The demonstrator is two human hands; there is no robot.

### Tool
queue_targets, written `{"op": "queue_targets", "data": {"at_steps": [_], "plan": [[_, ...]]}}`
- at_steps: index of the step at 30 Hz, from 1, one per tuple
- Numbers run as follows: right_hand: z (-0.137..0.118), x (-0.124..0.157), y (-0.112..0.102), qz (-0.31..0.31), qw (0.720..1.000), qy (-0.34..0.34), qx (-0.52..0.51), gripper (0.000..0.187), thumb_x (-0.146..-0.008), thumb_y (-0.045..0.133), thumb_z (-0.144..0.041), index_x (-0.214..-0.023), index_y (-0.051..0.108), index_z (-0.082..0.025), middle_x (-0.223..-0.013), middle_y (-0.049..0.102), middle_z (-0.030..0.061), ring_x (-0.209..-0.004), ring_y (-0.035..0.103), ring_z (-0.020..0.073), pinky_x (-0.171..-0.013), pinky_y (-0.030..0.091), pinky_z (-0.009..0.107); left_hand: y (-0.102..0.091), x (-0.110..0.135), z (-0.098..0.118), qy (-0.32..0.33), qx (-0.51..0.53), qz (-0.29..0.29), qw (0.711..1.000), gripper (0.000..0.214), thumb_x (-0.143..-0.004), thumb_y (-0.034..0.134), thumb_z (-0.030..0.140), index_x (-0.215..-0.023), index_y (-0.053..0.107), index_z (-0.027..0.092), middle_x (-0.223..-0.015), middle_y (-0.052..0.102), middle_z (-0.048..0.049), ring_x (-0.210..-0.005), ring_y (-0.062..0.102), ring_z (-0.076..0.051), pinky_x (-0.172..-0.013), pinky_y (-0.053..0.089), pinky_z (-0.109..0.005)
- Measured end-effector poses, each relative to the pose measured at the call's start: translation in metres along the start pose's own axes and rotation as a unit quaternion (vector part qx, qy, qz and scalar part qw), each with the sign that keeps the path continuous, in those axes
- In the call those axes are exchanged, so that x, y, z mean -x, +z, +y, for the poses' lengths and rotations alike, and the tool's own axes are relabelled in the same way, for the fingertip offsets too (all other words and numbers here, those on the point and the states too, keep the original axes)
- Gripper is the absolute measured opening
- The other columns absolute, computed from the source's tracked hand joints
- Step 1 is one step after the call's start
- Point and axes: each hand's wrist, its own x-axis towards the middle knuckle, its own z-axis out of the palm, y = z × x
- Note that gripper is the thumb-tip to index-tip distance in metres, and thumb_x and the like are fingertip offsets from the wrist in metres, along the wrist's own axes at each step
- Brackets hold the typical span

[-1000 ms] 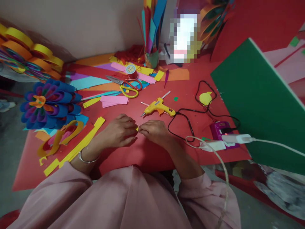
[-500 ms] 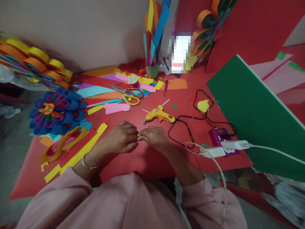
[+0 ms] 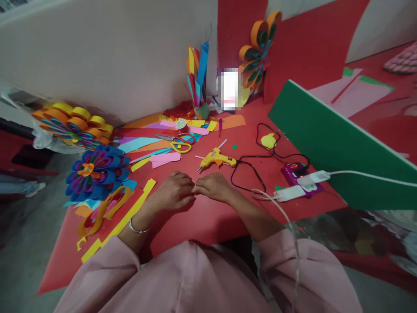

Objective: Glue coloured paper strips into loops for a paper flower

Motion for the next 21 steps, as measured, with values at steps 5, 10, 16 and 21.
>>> {"op": "queue_targets", "data": {"at_steps": [5,10,16,21], "plan": [[-0.0003,-0.0010,-0.0017,0.008,0.997,0.004,-0.078,0.009,-0.091,0.080,-0.034,-0.092,0.078,-0.026,-0.086,0.080,-0.0023,-0.078,0.069,0.0151,-0.071,0.038,0.027,-0.0023,-0.0005,0.0005,0.000,0.003,-0.007,1.000,0.017,-0.092,0.063,0.032,-0.094,0.076,0.021,-0.089,0.072,-0.0055,-0.094,0.063,-0.023,-0.086,0.039,-0.042],[0.0042,-0.0027,0.0009,0.010,0.993,0.003,-0.120,0.008,-0.089,0.082,-0.032,-0.086,0.079,-0.025,-0.082,0.079,-0.0029,-0.077,0.070,0.0149,-0.073,0.042,0.027,-0.0026,-0.0004,0.0019,-0.004,0.009,-0.009,1.000,0.018,-0.093,0.062,0.033,-0.093,0.076,0.021,-0.090,0.073,-0.0055,-0.094,0.064,-0.023,-0.085,0.039,-0.042],[0.0077,-0.0026,0.0016,0.006,0.990,-0.035,-0.136,0.013,-0.095,0.075,-0.036,-0.088,0.081,-0.027,-0.087,0.081,-0.0023,-0.082,0.072,0.0161,-0.076,0.043,0.028,-0.0022,-0.0005,0.0014,0.000,0.007,-0.003,1.000,0.018,-0.094,0.062,0.034,-0.093,0.075,0.021,-0.090,0.073,-0.0037,-0.094,0.064,-0.022,-0.085,0.039,-0.042],[0.0032,-0.0037,-0.0028,-0.024,0.997,0.009,-0.076,0.018,-0.100,0.068,-0.038,-0.093,0.078,-0.025,-0.087,0.080,0.0002,-0.082,0.070,0.0183,-0.074,0.038,0.030,-0.0046,-0.0007,0.0014,-0.002,0.009,-0.018,1.000,0.019,-0.094,0.062,0.035,-0.094,0.076,0.021,-0.093,0.074,-0.0049,-0.095,0.064,-0.023,-0.085,0.039,-0.042]]}}
